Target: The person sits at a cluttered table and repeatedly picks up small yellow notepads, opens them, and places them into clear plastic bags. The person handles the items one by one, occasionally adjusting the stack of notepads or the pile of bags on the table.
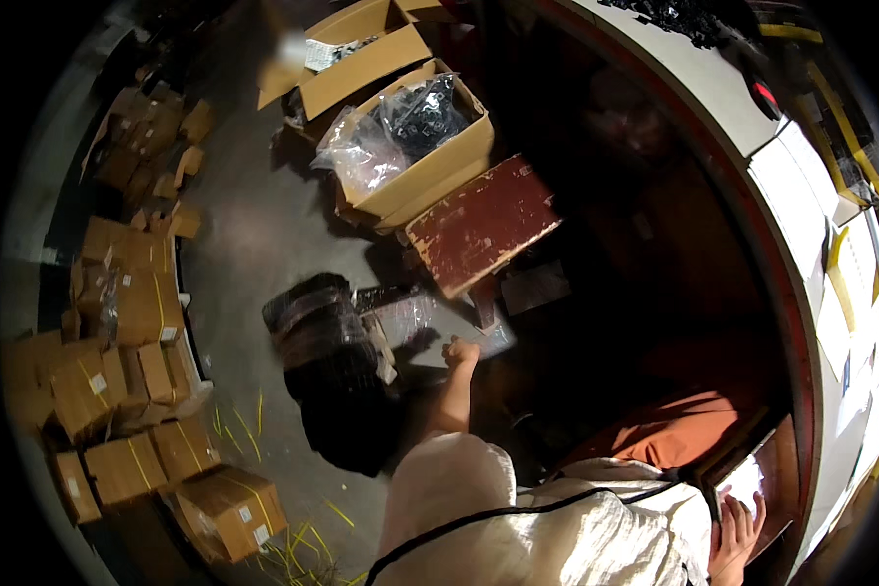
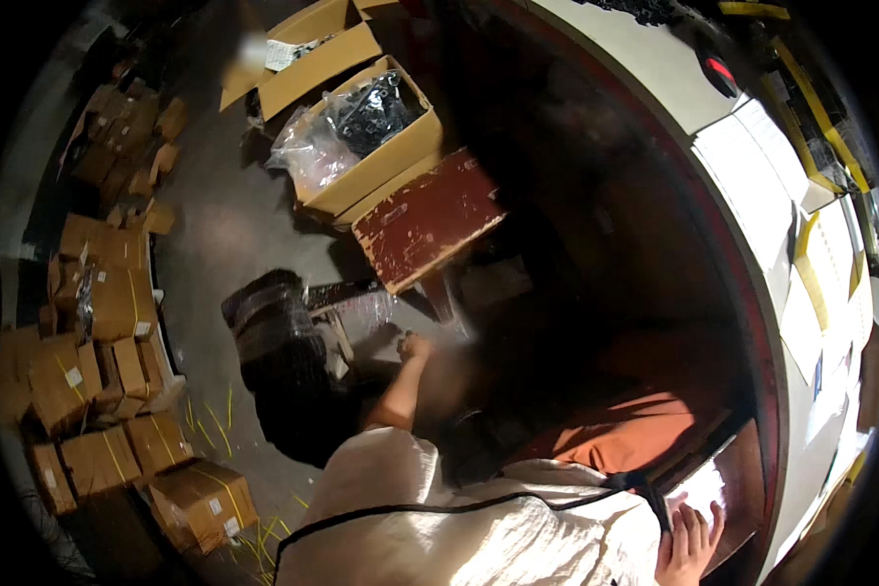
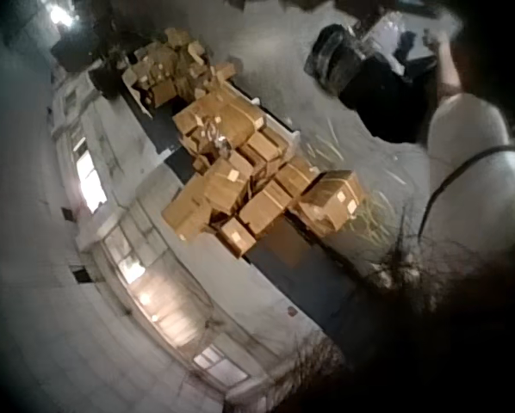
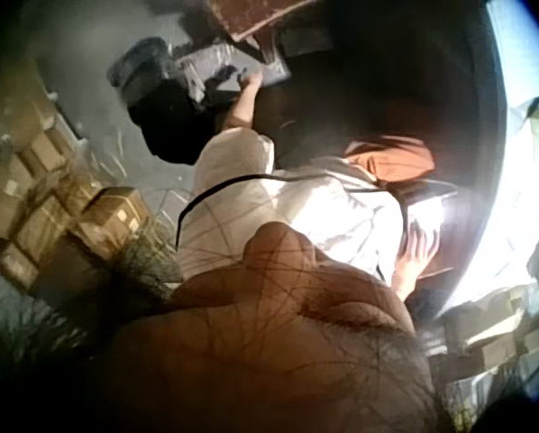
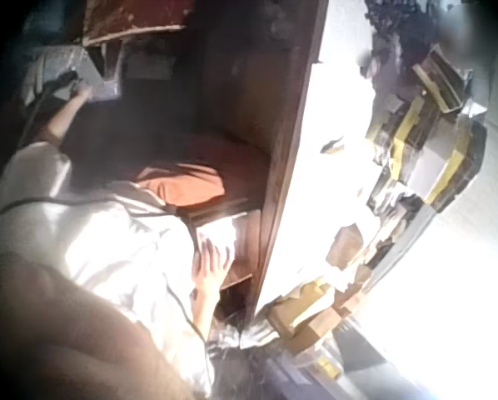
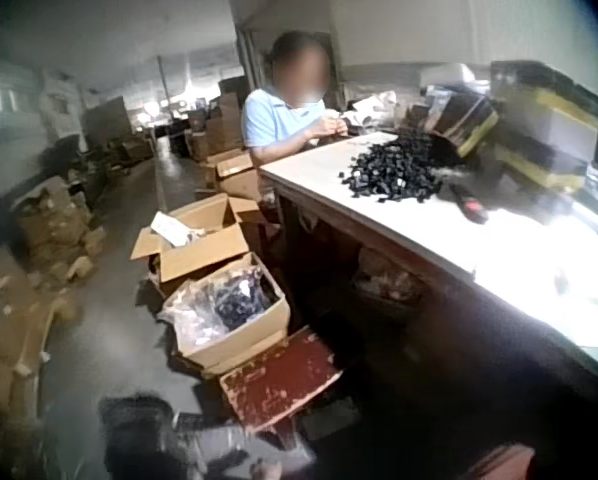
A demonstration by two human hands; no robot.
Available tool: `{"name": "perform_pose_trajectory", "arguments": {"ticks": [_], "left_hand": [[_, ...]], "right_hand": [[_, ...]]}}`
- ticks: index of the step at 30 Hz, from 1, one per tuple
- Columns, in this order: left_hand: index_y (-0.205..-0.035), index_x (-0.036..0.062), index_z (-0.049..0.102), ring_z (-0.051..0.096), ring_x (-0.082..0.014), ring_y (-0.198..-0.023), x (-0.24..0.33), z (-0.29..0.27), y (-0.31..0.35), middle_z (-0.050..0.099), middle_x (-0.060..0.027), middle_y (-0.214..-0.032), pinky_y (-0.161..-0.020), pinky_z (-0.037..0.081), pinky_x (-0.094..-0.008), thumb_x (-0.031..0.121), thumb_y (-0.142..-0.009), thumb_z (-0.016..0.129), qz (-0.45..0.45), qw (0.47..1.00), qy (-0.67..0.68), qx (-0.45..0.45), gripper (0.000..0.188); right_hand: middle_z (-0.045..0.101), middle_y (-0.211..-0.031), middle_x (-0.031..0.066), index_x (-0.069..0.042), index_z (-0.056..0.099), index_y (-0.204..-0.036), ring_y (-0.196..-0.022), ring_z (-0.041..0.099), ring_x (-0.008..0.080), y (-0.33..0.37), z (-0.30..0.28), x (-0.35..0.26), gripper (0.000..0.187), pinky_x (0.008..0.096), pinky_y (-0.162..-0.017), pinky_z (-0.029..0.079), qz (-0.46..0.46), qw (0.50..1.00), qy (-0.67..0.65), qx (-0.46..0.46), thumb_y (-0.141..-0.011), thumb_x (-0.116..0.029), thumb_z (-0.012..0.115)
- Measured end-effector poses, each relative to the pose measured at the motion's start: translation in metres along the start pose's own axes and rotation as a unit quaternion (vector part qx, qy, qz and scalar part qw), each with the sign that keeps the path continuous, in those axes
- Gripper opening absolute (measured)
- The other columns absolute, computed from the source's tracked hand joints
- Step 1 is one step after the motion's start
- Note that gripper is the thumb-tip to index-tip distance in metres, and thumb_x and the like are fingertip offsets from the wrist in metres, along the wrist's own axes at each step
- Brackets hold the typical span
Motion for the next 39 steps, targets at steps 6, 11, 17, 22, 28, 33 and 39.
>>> {"name": "perform_pose_trajectory", "arguments": {"ticks": [6, 11, 17, 22, 28, 33, 39], "left_hand": [[-0.142, 0.0107, 0.054, 0.055, -0.0421, -0.132, 0.024, 0.038, -0.072, 0.057, -0.0224, -0.141, -0.110, 0.046, -0.0527, 0.025, -0.083, 0.066, 0.054, 0.994, 0.014, -0.097, 0.061], [-0.132, 0.0086, 0.064, 0.060, -0.0349, -0.128, -0.044, 0.086, -0.183, 0.067, -0.0142, -0.133, -0.112, 0.043, -0.0539, 0.026, -0.090, 0.059, 0.055, 0.996, 0.040, -0.053, 0.045], [-0.132, 0.0094, 0.065, 0.060, -0.0345, -0.128, -0.031, 0.097, -0.179, 0.068, -0.0134, -0.133, -0.112, 0.043, -0.0543, 0.027, -0.091, 0.059, 0.014, 0.959, 0.260, -0.110, 0.045], [-0.132, 0.0101, 0.065, 0.061, -0.0342, -0.127, -0.038, 0.111, -0.206, 0.068, -0.0126, -0.132, -0.111, 0.043, -0.0547, 0.027, -0.092, 0.059, -0.023, 0.834, 0.531, -0.149, 0.044], [-0.133, 0.0109, 0.065, 0.061, -0.0338, -0.127, -0.054, 0.125, -0.237, 0.069, -0.0118, -0.132, -0.111, 0.043, -0.0552, 0.028, -0.093, 0.059, -0.056, 0.669, 0.716, -0.193, 0.044], [-0.133, 0.0116, 0.065, 0.061, -0.0335, -0.126, -0.048, 0.134, -0.254, 0.069, -0.0110, -0.131, -0.111, 0.043, -0.0556, 0.029, -0.094, 0.059, -0.053, 0.605, 0.764, -0.220, 0.043], [-0.133, 0.0112, 0.065, 0.059, -0.0334, -0.126, -0.015, 0.146, -0.235, 0.069, -0.0084, -0.131, -0.108, 0.046, -0.0574, 0.035, -0.095, 0.062, -0.099, 0.541, 0.782, -0.293, 0.045]], "right_hand": [[0.065, -0.112, 0.0192, 0.006, 0.057, -0.116, -0.116, 0.061, 0.0423, 0.019, 0.006, -0.004, 0.028, 0.0662, -0.115, 0.034, 0.070, 0.993, 0.099, -0.009, -0.091, -0.007, 0.057], [0.062, -0.119, 0.0221, 0.004, 0.057, -0.127, -0.140, 0.041, 0.0492, 0.031, 0.019, 0.043, 0.041, 0.0630, -0.116, 0.030, 0.186, 0.976, 0.096, -0.060, -0.092, -0.018, 0.053], [0.060, -0.122, 0.0237, 0.006, 0.059, -0.124, -0.129, 0.049, 0.0491, 0.016, -0.003, 0.031, 0.049, 0.0628, -0.116, 0.031, 0.194, 0.973, 0.110, -0.050, -0.082, -0.019, 0.054], [0.060, -0.131, 0.0234, 0.005, 0.060, -0.132, -0.136, 0.046, 0.0480, 0.023, -0.007, 0.036, 0.050, 0.0595, -0.118, 0.031, 0.213, 0.964, 0.140, -0.069, -0.090, -0.022, 0.052], [0.057, -0.139, 0.0248, 0.004, 0.058, -0.139, -0.141, 0.044, 0.0465, 0.007, -0.015, 0.042, 0.052, 0.0557, -0.120, 0.030, 0.240, 0.954, 0.149, -0.097, -0.099, -0.029, 0.049], [0.056, -0.143, 0.0254, 0.004, 0.057, -0.142, -0.141, 0.045, 0.0454, -0.012, -0.019, 0.012, 0.053, 0.0535, -0.120, 0.031, 0.274, 0.949, 0.130, -0.086, -0.102, -0.029, 0.048], [0.058, -0.139, 0.0246, 0.005, 0.057, -0.139, -0.136, 0.049, 0.0458, 0.021, -0.017, 0.022, 0.053, 0.0538, -0.117, 0.034, 0.263, 0.952, 0.138, -0.080, -0.102, -0.033, 0.049]]}}
Point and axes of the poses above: each hand's wrist, its own y-axis away from the middle knuckle, its own z-axis out of the palm, x = y × z, the point moved 9 cm from there along -y, towards the middle knuckle
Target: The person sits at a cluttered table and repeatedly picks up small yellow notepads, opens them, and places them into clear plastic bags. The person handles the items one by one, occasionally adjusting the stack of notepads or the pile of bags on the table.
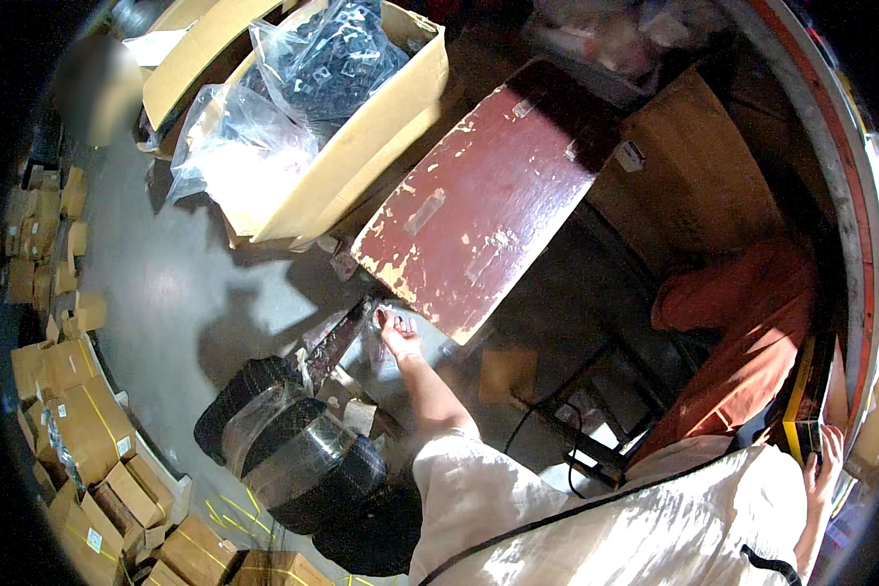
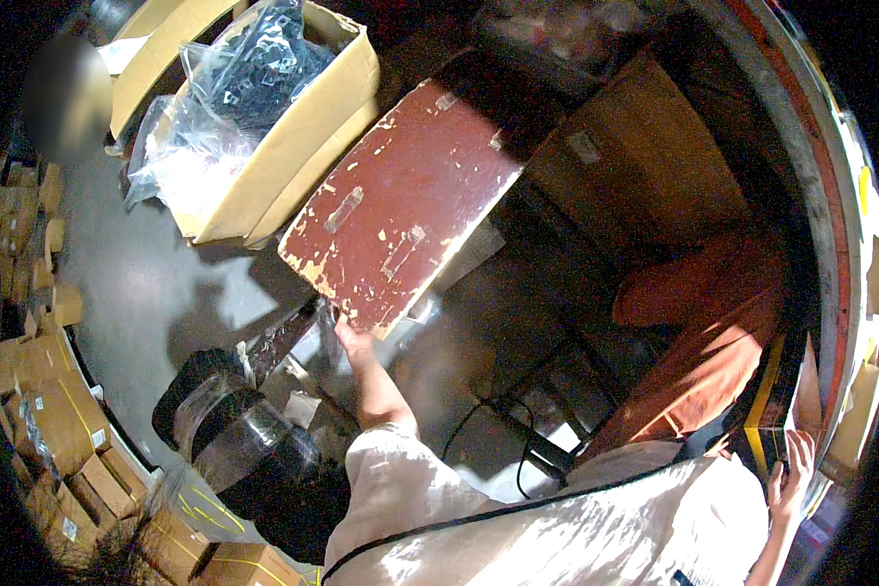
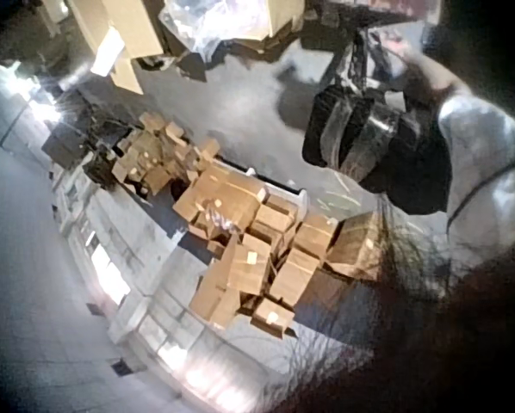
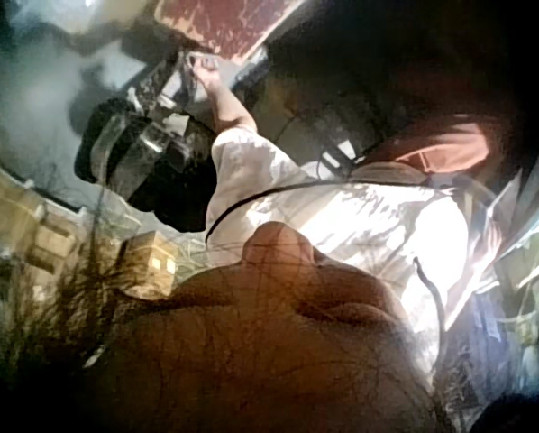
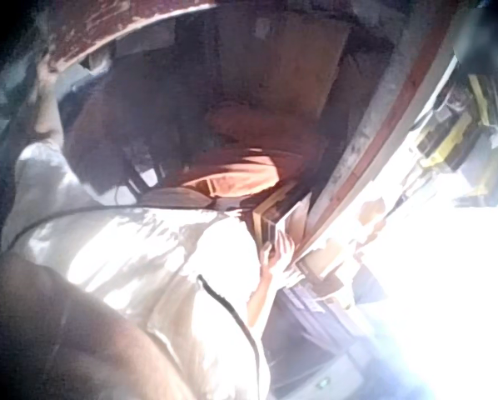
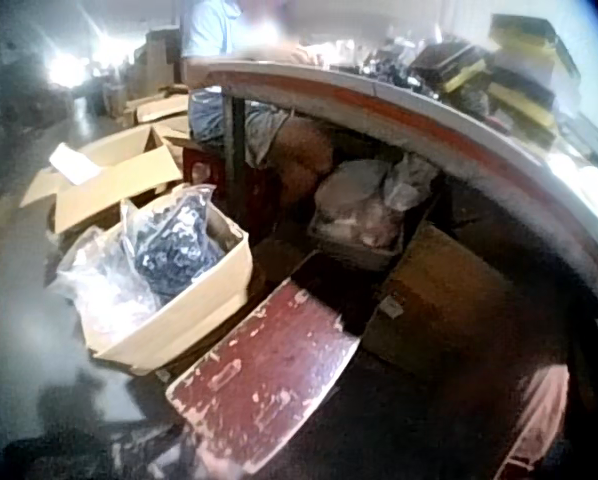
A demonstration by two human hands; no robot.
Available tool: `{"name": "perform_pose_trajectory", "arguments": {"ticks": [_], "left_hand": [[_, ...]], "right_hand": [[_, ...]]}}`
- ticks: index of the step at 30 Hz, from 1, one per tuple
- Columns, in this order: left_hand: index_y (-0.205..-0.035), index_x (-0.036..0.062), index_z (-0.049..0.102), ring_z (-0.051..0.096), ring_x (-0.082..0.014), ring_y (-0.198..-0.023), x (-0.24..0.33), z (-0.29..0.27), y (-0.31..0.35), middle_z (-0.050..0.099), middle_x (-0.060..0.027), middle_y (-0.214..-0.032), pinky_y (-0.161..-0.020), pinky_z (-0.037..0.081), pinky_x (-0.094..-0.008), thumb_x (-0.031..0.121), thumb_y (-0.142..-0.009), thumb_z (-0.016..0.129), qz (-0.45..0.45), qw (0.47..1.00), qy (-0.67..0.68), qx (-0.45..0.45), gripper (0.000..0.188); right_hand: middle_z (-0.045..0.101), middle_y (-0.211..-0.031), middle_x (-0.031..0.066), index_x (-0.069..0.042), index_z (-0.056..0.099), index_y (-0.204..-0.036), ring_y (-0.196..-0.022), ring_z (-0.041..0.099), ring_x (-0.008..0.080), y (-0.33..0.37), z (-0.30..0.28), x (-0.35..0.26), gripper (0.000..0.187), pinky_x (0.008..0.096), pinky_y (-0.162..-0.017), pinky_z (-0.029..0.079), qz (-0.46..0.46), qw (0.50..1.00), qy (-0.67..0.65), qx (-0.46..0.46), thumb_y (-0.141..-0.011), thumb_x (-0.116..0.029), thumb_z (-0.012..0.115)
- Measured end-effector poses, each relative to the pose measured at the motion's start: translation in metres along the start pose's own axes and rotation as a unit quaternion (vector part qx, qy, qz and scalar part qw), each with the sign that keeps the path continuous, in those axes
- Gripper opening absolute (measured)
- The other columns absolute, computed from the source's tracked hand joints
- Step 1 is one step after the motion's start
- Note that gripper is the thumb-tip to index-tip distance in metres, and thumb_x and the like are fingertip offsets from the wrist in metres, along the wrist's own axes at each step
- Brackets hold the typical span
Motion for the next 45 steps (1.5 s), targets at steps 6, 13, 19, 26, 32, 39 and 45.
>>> {"name": "perform_pose_trajectory", "arguments": {"ticks": [6, 13, 19, 26, 32, 39, 45], "left_hand": [[-0.136, 0.0093, 0.063, 0.059, -0.0350, -0.124, 0.020, -0.026, -0.023, 0.067, -0.0112, -0.133, -0.108, 0.047, -0.0569, 0.042, -0.086, 0.068, 0.059, 0.997, 0.006, -0.045, 0.060], [-0.127, 0.0119, 0.067, 0.061, -0.0242, -0.112, 0.028, 0.008, -0.012, 0.068, -0.0040, -0.120, -0.094, 0.049, -0.0416, 0.041, -0.094, 0.061, 0.175, 0.984, 0.005, 0.031, 0.044], [-0.115, 0.0059, 0.069, 0.065, -0.0263, -0.108, -0.055, 0.034, 0.052, 0.068, -0.0104, -0.119, -0.088, 0.054, -0.0427, 0.029, -0.092, 0.062, 0.176, 0.965, 0.091, 0.171, 0.034], [-0.081, 0.0097, 0.072, 0.064, -0.0172, -0.069, -0.116, 0.025, 0.120, 0.068, -0.0026, -0.076, -0.063, 0.047, -0.0292, 0.014, -0.080, 0.072, 0.155, 0.958, 0.002, 0.240, 0.005], [-0.086, -0.0015, 0.074, 0.062, -0.0141, -0.075, -0.125, 0.206, 0.258, 0.069, -0.0046, -0.081, -0.069, 0.051, -0.0310, 0.003, -0.085, 0.072, 0.231, 0.873, -0.422, -0.086, 0.005], [-0.097, 0.0025, 0.075, 0.066, -0.0277, -0.091, -0.198, 0.545, 0.681, 0.073, -0.0124, -0.098, -0.087, 0.051, -0.0386, 0.000, -0.087, 0.069, 0.518, 0.466, -0.475, -0.537, 0.011], [-0.090, 0.0014, 0.071, 0.063, -0.0344, -0.111, -0.351, 0.541, 0.850, 0.067, -0.0157, -0.122, -0.102, 0.048, -0.0460, 0.008, -0.067, 0.070, 0.431, -0.067, -0.481, -0.760, 0.025]], "right_hand": [[0.060, -0.134, 0.0258, 0.007, 0.058, -0.136, -0.129, 0.052, 0.0458, -0.020, 0.004, 0.008, 0.053, 0.0533, -0.113, 0.038, -0.026, 0.999, -0.018, 0.019, -0.102, -0.032, 0.050], [0.061, -0.140, 0.0220, 0.003, 0.058, -0.141, -0.128, 0.054, 0.0428, -0.023, -0.020, -0.023, 0.054, 0.0512, -0.113, 0.039, -0.004, 0.999, -0.006, 0.042, -0.102, -0.034, 0.048], [0.069, -0.119, 0.0206, 0.001, 0.059, -0.137, -0.125, 0.056, 0.0419, 0.004, -0.019, -0.041, 0.066, 0.0535, -0.115, 0.038, 0.005, 0.989, -0.066, 0.132, -0.072, 0.001, 0.065], [0.068, -0.117, 0.0196, 0.001, 0.065, -0.114, -0.122, 0.058, 0.0449, 0.020, -0.034, -0.031, 0.054, 0.0588, -0.113, 0.042, -0.015, 0.977, -0.083, 0.194, -0.060, -0.003, 0.073], [0.071, -0.108, 0.0131, -0.002, 0.068, -0.101, -0.103, 0.068, 0.0335, 0.063, -0.015, -0.006, 0.036, 0.0500, -0.106, 0.049, 0.041, 0.946, -0.127, 0.295, -0.067, -0.002, 0.078], [0.072, -0.090, 0.0077, -0.005, 0.070, -0.096, -0.084, 0.071, 0.0231, 0.089, 0.017, 0.022, 0.025, 0.0447, -0.100, 0.052, 0.059, 0.884, -0.238, 0.397, -0.072, -0.001, 0.076], [0.072, -0.099, 0.0066, -0.004, 0.069, -0.100, -0.094, 0.070, 0.0230, 0.074, 0.028, 0.018, 0.022, 0.0439, -0.100, 0.053, -0.011, 0.877, -0.301, 0.376, -0.077, -0.003, 0.071]]}}
Point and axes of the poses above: each hand's wrist, its own y-axis away from the middle knuckle, its own z-axis out of the palm, x = y × z, the point moved 9 cm from there along -y, towards the middle knuckle
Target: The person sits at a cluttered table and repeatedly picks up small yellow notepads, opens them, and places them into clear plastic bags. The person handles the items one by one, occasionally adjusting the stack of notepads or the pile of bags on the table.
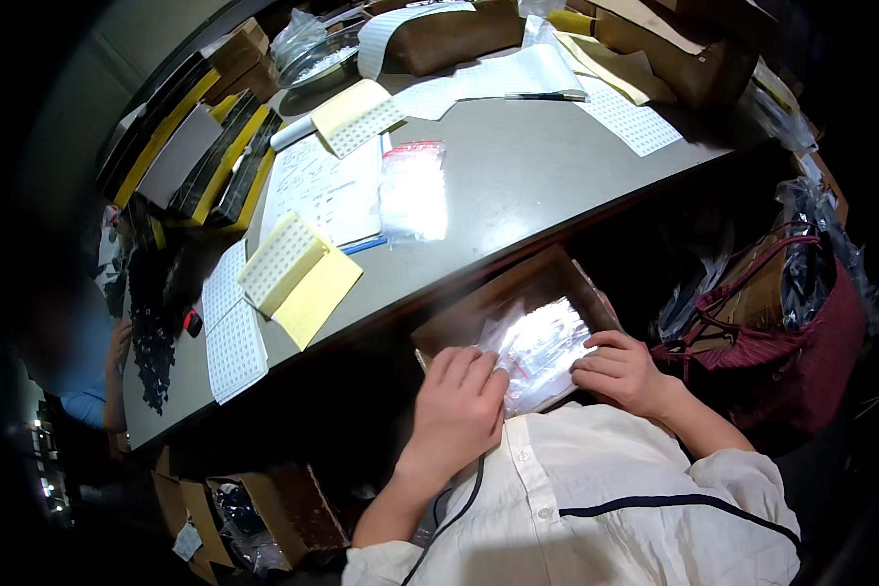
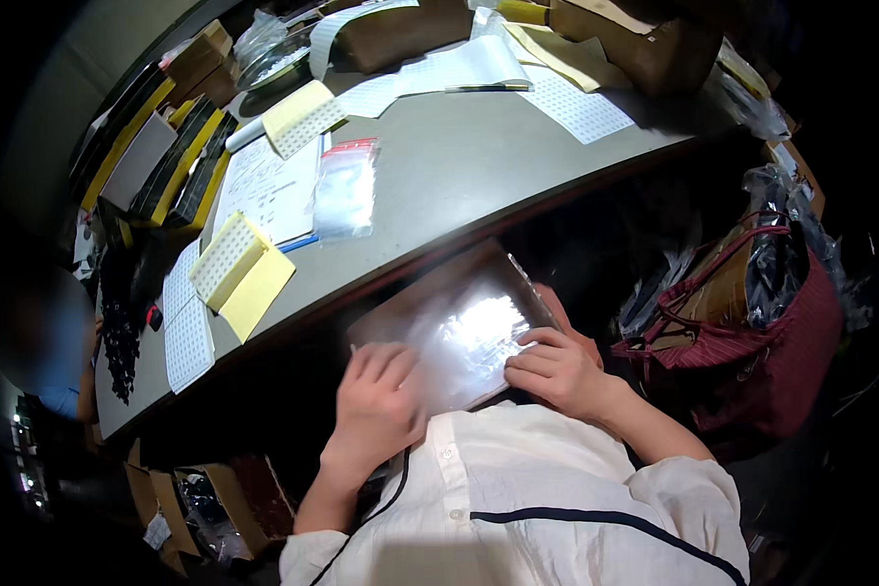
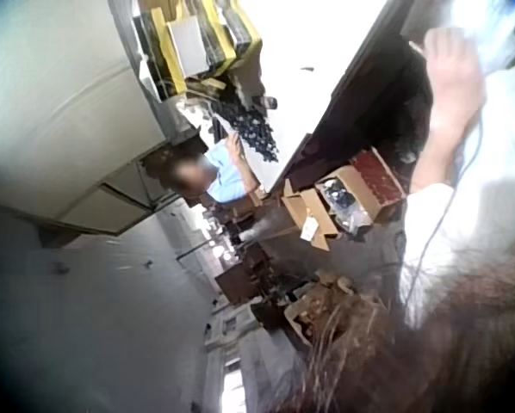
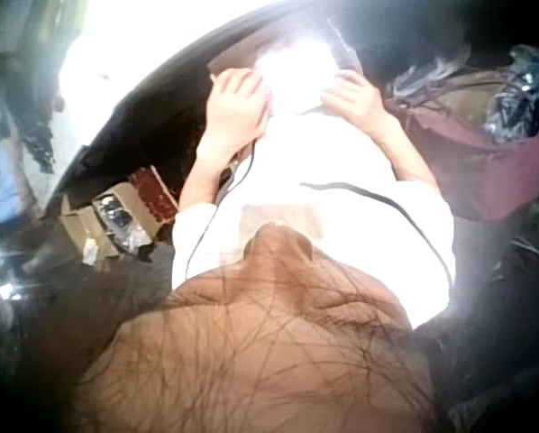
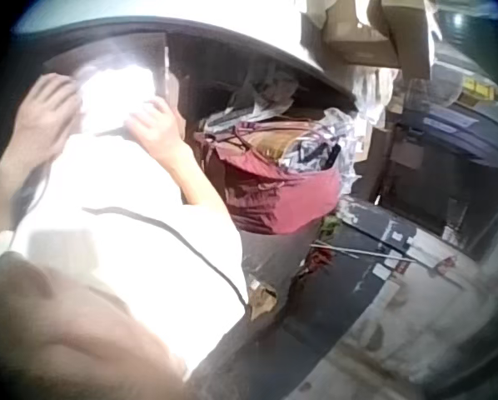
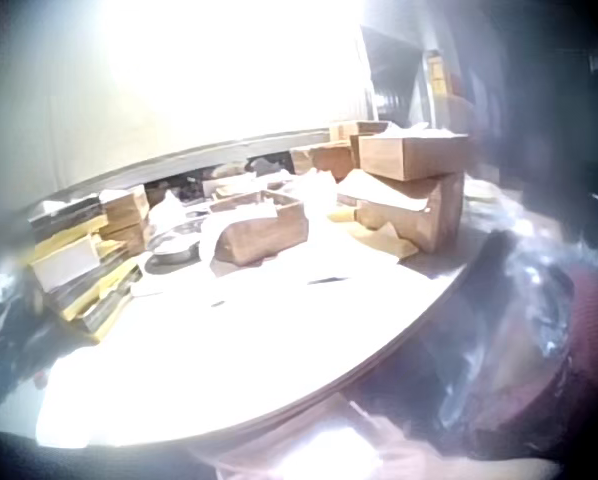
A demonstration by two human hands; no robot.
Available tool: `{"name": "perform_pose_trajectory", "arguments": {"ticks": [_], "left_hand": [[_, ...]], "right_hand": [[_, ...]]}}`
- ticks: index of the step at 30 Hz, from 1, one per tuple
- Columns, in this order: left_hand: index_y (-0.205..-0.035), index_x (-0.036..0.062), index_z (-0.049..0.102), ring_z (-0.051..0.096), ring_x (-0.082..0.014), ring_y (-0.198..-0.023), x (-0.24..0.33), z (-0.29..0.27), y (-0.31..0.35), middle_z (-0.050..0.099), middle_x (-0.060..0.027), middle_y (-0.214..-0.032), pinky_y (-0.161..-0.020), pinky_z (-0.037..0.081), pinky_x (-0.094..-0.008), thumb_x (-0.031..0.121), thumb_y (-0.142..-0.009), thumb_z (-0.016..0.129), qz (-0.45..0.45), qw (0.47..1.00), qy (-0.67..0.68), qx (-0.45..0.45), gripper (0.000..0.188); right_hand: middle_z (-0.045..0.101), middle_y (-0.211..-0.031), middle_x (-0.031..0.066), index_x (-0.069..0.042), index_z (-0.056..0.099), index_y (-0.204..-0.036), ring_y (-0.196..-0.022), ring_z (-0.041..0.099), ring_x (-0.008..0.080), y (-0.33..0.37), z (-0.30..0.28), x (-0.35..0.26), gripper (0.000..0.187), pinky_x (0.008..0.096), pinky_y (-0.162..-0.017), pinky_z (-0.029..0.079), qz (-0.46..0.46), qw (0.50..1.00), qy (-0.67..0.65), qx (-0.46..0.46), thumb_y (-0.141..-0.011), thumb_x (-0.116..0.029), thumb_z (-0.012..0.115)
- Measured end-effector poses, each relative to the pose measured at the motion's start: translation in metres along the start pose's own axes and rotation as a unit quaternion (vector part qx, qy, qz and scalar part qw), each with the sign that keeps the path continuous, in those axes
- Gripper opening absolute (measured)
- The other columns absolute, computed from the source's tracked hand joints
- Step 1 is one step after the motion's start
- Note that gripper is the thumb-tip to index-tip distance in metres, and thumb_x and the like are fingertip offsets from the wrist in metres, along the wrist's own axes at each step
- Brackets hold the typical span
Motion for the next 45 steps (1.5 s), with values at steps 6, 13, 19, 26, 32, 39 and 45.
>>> {"name": "perform_pose_trajectory", "arguments": {"ticks": [6, 13, 19, 26, 32, 39, 45], "left_hand": [[-0.095, 0.0034, 0.070, 0.057, -0.0356, -0.128, -0.008, 0.028, -0.011, 0.058, -0.0189, -0.142, -0.107, 0.046, -0.0468, 0.011, -0.072, 0.074, -0.018, 0.991, 0.020, -0.131, 0.025], [-0.098, 0.0020, 0.075, 0.074, -0.0260, -0.086, -0.072, -0.081, -0.052, 0.077, -0.0124, -0.096, -0.078, 0.057, -0.0341, 0.002, -0.087, 0.070, -0.091, 0.980, 0.062, 0.166, 0.012], [-0.110, 0.0005, 0.071, 0.074, -0.0283, -0.092, -0.212, -0.160, -0.133, 0.076, -0.0136, -0.100, -0.083, 0.056, -0.0377, 0.021, -0.094, 0.069, -0.201, 0.943, -0.103, 0.246, 0.026], [-0.144, -0.0123, 0.033, 0.047, -0.0450, -0.137, -0.344, -0.169, -0.156, 0.046, -0.0320, -0.145, -0.117, 0.034, -0.0498, 0.025, -0.093, 0.067, -0.462, 0.845, -0.177, 0.204, 0.072], [-0.142, -0.0097, 0.034, 0.048, -0.0453, -0.136, -0.361, -0.143, -0.138, 0.050, -0.0330, -0.144, -0.117, 0.033, -0.0515, 0.032, -0.095, 0.067, -0.468, 0.821, -0.225, 0.238, 0.072], [-0.149, -0.0143, 0.027, 0.049, -0.0433, -0.136, -0.367, -0.135, -0.142, 0.049, -0.0344, -0.144, -0.119, 0.030, -0.0506, 0.029, -0.095, 0.065, -0.483, 0.820, -0.194, 0.239, 0.079], [-0.134, -0.0108, 0.040, 0.052, -0.0441, -0.131, -0.381, -0.123, -0.119, 0.053, -0.0337, -0.137, -0.115, 0.033, -0.0507, 0.027, -0.094, 0.068, -0.514, 0.801, -0.181, 0.248, 0.063]], "right_hand": [[0.074, -0.105, 0.0097, -0.003, 0.072, -0.102, -0.099, 0.070, 0.0258, -0.006, -0.025, 0.028, 0.026, 0.0461, -0.103, 0.051, 0.051, 0.985, -0.162, -0.013, -0.077, -0.007, 0.075], [0.072, -0.109, 0.0166, 0.000, 0.074, -0.105, -0.102, 0.068, 0.0314, -0.077, -0.073, 0.049, 0.034, 0.0446, -0.095, 0.052, -0.022, 0.972, -0.226, 0.055, -0.071, -0.005, 0.071], [0.060, -0.126, 0.0231, 0.001, 0.060, -0.132, -0.112, 0.062, 0.0394, -0.199, -0.068, -0.043, 0.055, 0.0465, -0.096, 0.051, -0.239, 0.894, -0.379, 0.012, -0.079, -0.010, 0.069], [0.053, -0.122, 0.0261, 0.004, 0.042, -0.142, -0.111, 0.055, 0.0420, -0.269, -0.048, -0.078, 0.069, 0.0461, -0.096, 0.047, -0.182, 0.866, -0.462, 0.062, -0.094, -0.036, 0.073], [0.052, -0.113, 0.0265, 0.005, 0.041, -0.142, -0.105, 0.053, 0.0427, -0.221, -0.034, -0.132, 0.081, 0.0477, -0.093, 0.047, -0.152, 0.883, -0.439, 0.068, -0.094, -0.053, 0.069], [0.050, -0.116, 0.0247, 0.006, 0.042, -0.142, -0.102, 0.049, 0.0391, -0.249, -0.015, -0.106, 0.088, 0.0451, -0.096, 0.044, -0.120, 0.920, -0.362, 0.089, -0.092, -0.063, 0.066], [0.051, -0.112, 0.0239, 0.009, 0.043, -0.141, -0.105, 0.050, 0.0392, -0.243, -0.015, -0.123, 0.089, 0.0451, -0.098, 0.043, -0.105, 0.905, -0.406, 0.067, -0.092, -0.062, 0.066]]}}
Point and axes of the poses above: each hand's wrist, its own y-axis away from the middle knuckle, its own z-axis out of the palm, x = y × z, the point moved 9 cm from there along -y, towards the middle knuckle
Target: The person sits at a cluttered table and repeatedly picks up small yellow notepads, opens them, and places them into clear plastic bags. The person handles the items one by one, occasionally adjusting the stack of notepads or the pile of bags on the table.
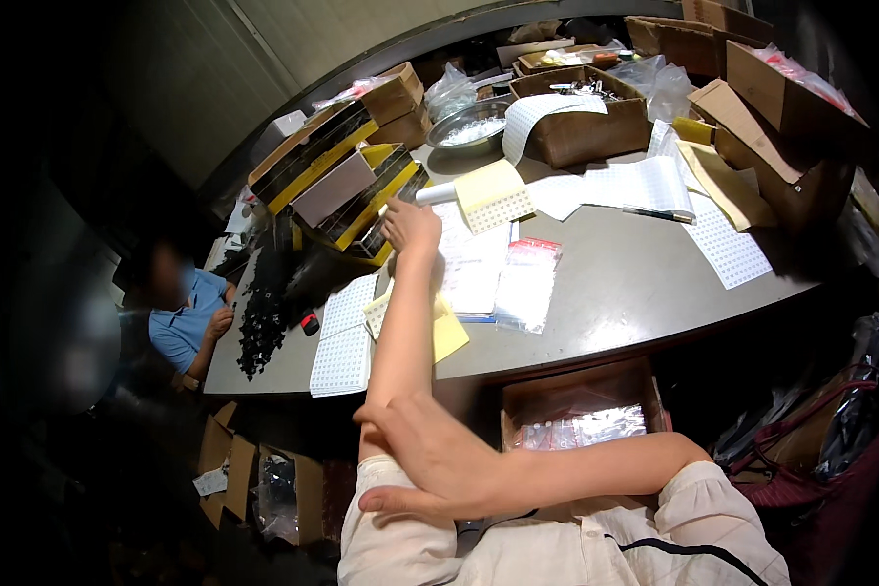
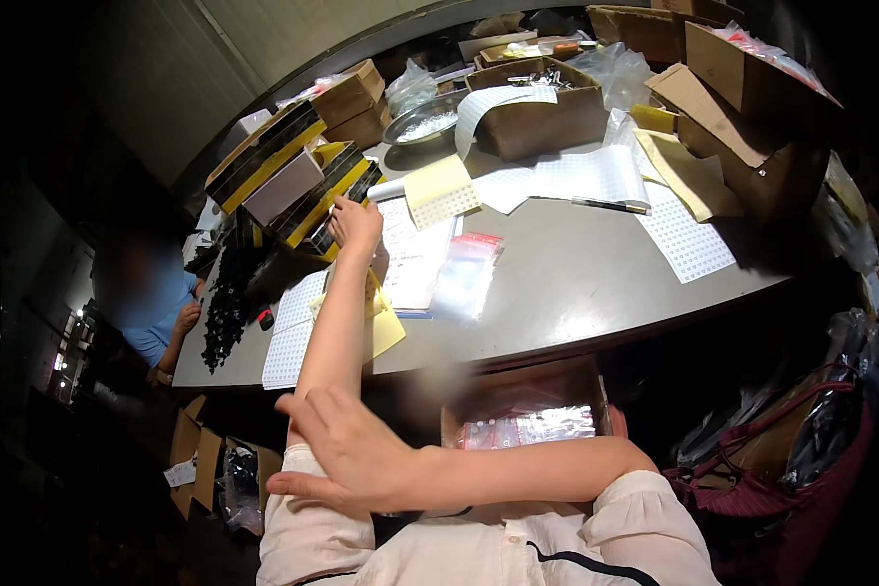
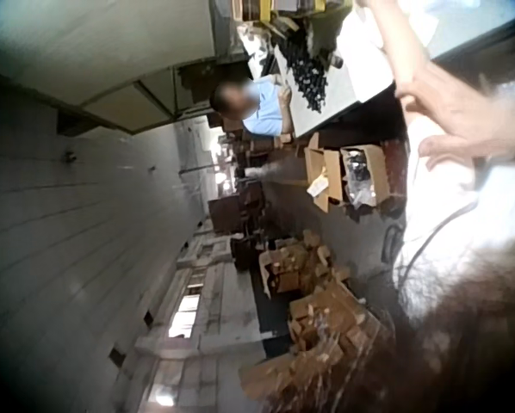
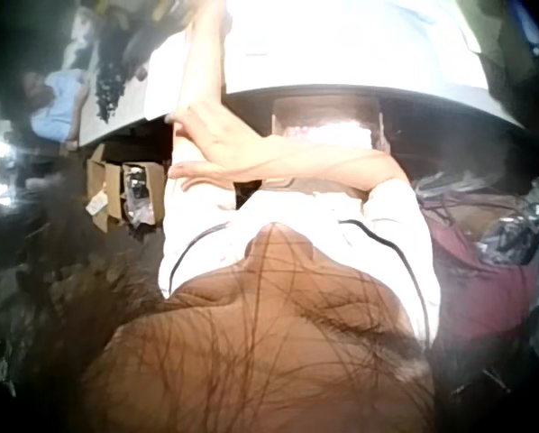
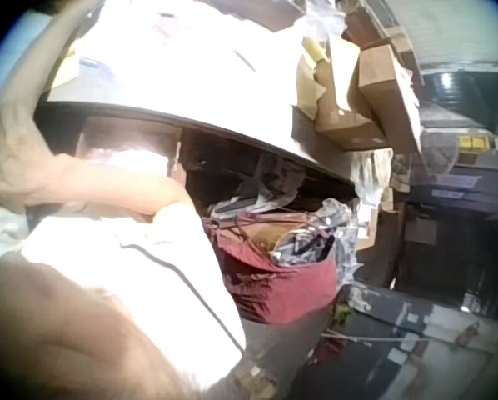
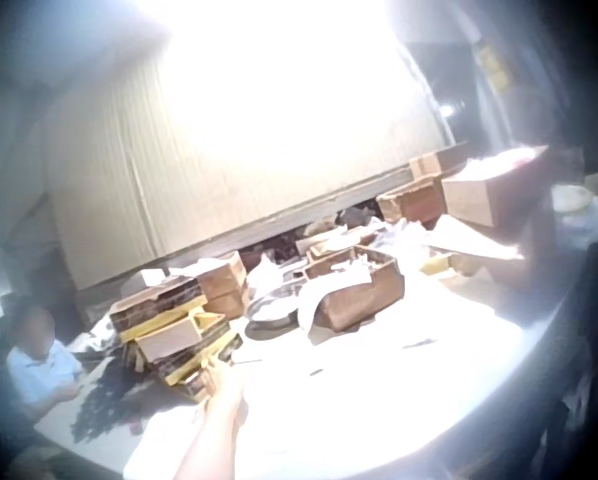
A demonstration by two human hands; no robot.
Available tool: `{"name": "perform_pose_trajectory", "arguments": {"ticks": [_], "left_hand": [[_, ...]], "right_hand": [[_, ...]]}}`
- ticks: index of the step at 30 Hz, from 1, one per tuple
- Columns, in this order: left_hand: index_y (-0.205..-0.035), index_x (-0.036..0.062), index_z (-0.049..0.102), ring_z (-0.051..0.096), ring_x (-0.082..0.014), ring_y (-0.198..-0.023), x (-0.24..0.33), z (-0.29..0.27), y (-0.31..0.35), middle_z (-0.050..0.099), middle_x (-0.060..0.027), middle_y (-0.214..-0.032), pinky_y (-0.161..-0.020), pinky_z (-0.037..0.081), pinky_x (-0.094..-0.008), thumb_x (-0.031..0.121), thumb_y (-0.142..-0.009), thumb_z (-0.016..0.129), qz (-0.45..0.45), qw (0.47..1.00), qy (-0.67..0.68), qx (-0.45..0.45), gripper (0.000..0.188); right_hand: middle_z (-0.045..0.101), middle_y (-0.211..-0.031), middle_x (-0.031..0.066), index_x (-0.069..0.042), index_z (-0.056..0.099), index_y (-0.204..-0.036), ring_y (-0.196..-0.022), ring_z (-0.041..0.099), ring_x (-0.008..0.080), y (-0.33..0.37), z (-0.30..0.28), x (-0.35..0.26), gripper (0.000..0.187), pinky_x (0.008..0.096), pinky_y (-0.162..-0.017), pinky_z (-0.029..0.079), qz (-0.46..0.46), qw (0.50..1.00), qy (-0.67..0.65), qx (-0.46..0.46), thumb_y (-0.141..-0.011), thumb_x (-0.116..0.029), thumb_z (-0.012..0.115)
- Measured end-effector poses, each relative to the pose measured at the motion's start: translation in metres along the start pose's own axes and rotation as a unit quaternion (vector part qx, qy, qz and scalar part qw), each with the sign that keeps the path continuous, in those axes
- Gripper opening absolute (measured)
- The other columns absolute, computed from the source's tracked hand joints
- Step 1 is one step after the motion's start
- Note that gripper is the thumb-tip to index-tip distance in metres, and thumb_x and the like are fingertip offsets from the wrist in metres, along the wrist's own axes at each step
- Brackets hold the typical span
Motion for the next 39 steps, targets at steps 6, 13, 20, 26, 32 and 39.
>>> {"name": "perform_pose_trajectory", "arguments": {"ticks": [6, 13, 20, 26, 32, 39], "left_hand": [[-0.133, -0.0077, 0.043, 0.049, -0.0439, -0.133, 0.028, 0.025, 0.022, 0.053, -0.0316, -0.137, -0.116, 0.032, -0.0501, 0.026, -0.092, 0.071, 0.067, 0.997, 0.047, -0.005, 0.060], [-0.138, -0.0093, 0.040, 0.052, -0.0459, -0.132, 0.001, 0.041, 0.000, 0.052, -0.0323, -0.141, -0.113, 0.039, -0.0506, 0.029, -0.093, 0.069, -0.023, 0.999, 0.043, -0.016, 0.066], [-0.136, -0.0107, 0.044, 0.052, -0.0454, -0.133, 0.007, 0.071, 0.000, 0.058, -0.0326, -0.137, -0.115, 0.034, -0.0538, 0.038, -0.093, 0.067, -0.042, 0.996, 0.060, -0.054, 0.070], [-0.136, -0.0063, 0.044, 0.057, -0.0461, -0.126, 0.021, 0.067, 0.009, 0.063, -0.0323, -0.129, -0.111, 0.036, -0.0548, 0.035, -0.095, 0.063, -0.055, 0.992, 0.095, -0.055, 0.061], [-0.136, -0.0049, 0.045, 0.053, -0.0409, -0.132, 0.034, 0.054, 0.016, 0.060, -0.0235, -0.138, -0.108, 0.043, -0.0543, 0.035, -0.101, 0.056, -0.095, 0.990, 0.074, -0.071, 0.054], [-0.129, -0.0096, 0.045, 0.053, -0.0419, -0.127, 0.033, 0.062, 0.021, 0.059, -0.0323, -0.130, -0.114, 0.032, -0.0504, 0.034, -0.104, 0.052, -0.065, 0.991, 0.113, -0.030, 0.051]], "right_hand": [[0.054, -0.114, 0.0259, 0.008, 0.039, -0.144, -0.108, 0.055, 0.0410, 0.005, 0.014, -0.008, 0.088, 0.0462, -0.098, 0.045, 0.017, 0.994, -0.077, -0.072, -0.094, -0.059, 0.067], [0.049, -0.118, 0.0264, 0.006, 0.043, -0.139, -0.112, 0.050, 0.0424, -0.010, -0.018, 0.053, 0.081, 0.0466, -0.100, 0.043, 0.051, 0.997, 0.062, 0.005, -0.095, -0.059, 0.065], [0.051, -0.119, 0.0285, 0.008, 0.041, -0.141, -0.114, 0.051, 0.0434, 0.011, -0.005, -0.007, 0.087, 0.0470, -0.101, 0.043, 0.025, 0.990, -0.107, -0.087, -0.094, -0.061, 0.064], [0.051, -0.120, 0.0290, 0.009, 0.040, -0.142, -0.115, 0.050, 0.0435, -0.008, -0.024, 0.048, 0.085, 0.0480, -0.101, 0.042, 0.051, 0.997, 0.030, -0.042, -0.094, -0.056, 0.067], [0.051, -0.119, 0.0276, 0.010, 0.041, -0.140, -0.112, 0.049, 0.0448, 0.003, -0.033, 0.046, 0.085, 0.0504, -0.100, 0.041, 0.046, 0.997, 0.057, -0.022, -0.094, -0.058, 0.066], [0.050, -0.122, 0.0271, 0.002, 0.038, -0.145, -0.112, 0.048, 0.0429, 0.017, -0.019, 0.007, 0.090, 0.0515, -0.098, 0.042, 0.025, 0.994, -0.058, -0.089, -0.089, -0.060, 0.072]]}}
Point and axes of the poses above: each hand's wrist, its own y-axis away from the middle knuckle, its own z-axis out of the palm, x = y × z, the point moved 9 cm from there along -y, towards the middle knuckle
